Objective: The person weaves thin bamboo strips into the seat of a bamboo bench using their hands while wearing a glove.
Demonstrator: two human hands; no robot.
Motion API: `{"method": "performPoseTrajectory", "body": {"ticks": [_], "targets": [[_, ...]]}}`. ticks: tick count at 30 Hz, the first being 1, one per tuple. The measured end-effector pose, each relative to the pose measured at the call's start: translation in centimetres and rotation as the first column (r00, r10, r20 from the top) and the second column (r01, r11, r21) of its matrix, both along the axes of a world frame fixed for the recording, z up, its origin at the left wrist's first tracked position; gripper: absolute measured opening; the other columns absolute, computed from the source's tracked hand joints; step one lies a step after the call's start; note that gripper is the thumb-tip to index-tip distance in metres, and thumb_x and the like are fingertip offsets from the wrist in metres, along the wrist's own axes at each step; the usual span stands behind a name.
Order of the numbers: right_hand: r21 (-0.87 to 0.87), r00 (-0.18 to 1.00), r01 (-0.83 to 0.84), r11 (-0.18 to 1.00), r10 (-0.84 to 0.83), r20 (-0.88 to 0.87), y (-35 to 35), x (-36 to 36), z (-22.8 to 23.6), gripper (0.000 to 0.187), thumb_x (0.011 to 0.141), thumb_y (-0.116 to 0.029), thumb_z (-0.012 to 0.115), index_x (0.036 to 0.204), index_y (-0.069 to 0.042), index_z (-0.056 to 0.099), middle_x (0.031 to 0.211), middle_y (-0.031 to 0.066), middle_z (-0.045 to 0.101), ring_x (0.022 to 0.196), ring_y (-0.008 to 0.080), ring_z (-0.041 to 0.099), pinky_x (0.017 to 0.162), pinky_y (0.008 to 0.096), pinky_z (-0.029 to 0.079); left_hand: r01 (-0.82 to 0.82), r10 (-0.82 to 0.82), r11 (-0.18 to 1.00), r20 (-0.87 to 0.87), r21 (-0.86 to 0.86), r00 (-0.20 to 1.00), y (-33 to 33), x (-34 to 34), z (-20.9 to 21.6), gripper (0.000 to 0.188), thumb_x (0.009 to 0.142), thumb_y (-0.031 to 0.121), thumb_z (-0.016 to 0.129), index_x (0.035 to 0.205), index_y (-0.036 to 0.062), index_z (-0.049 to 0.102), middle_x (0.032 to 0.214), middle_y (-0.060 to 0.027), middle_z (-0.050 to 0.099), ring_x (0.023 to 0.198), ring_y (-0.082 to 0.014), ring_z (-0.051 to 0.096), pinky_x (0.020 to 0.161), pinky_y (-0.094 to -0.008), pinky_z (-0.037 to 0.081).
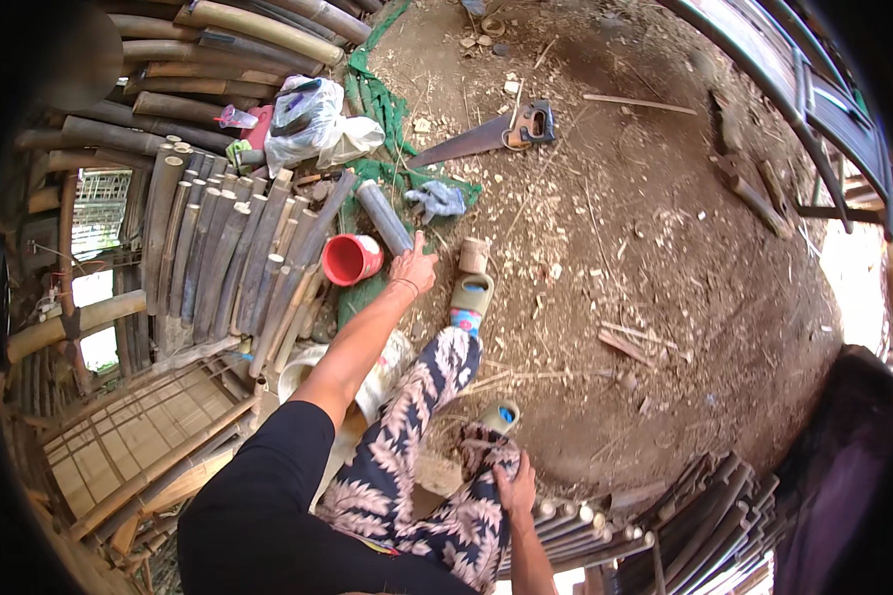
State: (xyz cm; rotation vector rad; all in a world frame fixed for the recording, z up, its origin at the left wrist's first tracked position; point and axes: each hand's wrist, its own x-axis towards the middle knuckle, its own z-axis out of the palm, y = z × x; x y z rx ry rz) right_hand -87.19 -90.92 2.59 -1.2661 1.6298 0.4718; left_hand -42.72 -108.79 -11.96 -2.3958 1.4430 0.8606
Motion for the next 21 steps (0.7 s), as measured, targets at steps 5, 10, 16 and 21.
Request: {"method": "performPoseTrajectory", "body": {"ticks": [5, 10, 16, 21], "targets": [[-0.093, 0.998, 0.062, 0.994, -0.063, -0.004, -1.1, 2.2, -3.1, 0.076, 0.078, -0.045, 0.073, 0.139, -0.007, 0.047, 0.121, 0.0250, 0.054, 0.115, 0.0419, 0.052, 0.100, 0.0464, 0.041, 0.039, -0.037, 0.987, -0.019, 0.156, 0.999, -5.8, 2.0, -10.6, 0.031, 0.087, 0.015, 0.057, 0.115, 0.0127, 0.069, 0.159, -0.0177, 0.019, 0.114, -0.0382, 0.059, 0.094, -0.0480, 0.049], [0.006, 0.999, 0.041, 0.999, -0.041, -0.033, -4.4, 4.8, -2.3, 0.072, 0.081, -0.042, 0.072, 0.139, -0.008, 0.047, 0.123, 0.0237, 0.054, 0.115, 0.0408, 0.051, 0.101, 0.0447, 0.040, -0.045, 0.049, 0.993, -0.037, 0.109, 0.998, -8.6, 4.6, -16.2, 0.050, 0.081, 0.015, 0.061, 0.131, 0.0081, 0.053, 0.160, -0.0156, 0.019, 0.118, -0.0386, 0.056, 0.097, -0.0502, 0.048], [0.246, 0.978, -0.094, 0.965, 0.136, -0.160, -6.5, 7.5, -0.4, 0.080, 0.080, -0.046, 0.070, 0.143, -0.007, 0.040, 0.131, 0.0276, 0.048, 0.120, 0.0453, 0.048, 0.104, 0.0488, 0.040, -0.523, 0.397, 0.836, -0.474, -0.167, 0.786, -8.0, 6.6, -11.3, 0.051, 0.077, 0.024, 0.075, 0.116, -0.0011, 0.056, 0.119, -0.0178, 0.057, 0.106, -0.0318, 0.060, 0.090, -0.0418, 0.050], [-0.302, 0.970, -0.195, 0.933, 0.229, 0.079, -15.0, 13.1, 0.7, 0.073, 0.084, -0.032, 0.068, 0.143, -0.002, 0.037, 0.129, 0.0277, 0.048, 0.118, 0.0478, 0.047, 0.103, 0.0514, 0.040, -0.891, 0.369, 0.441, -0.927, 0.105, 0.073, -10.7, 3.5, 8.9, 0.044, 0.080, 0.028, 0.081, 0.105, 0.0020, 0.057, 0.101, -0.0061, 0.060, 0.090, -0.0157, 0.059, 0.088, -0.0317, 0.048]]}}
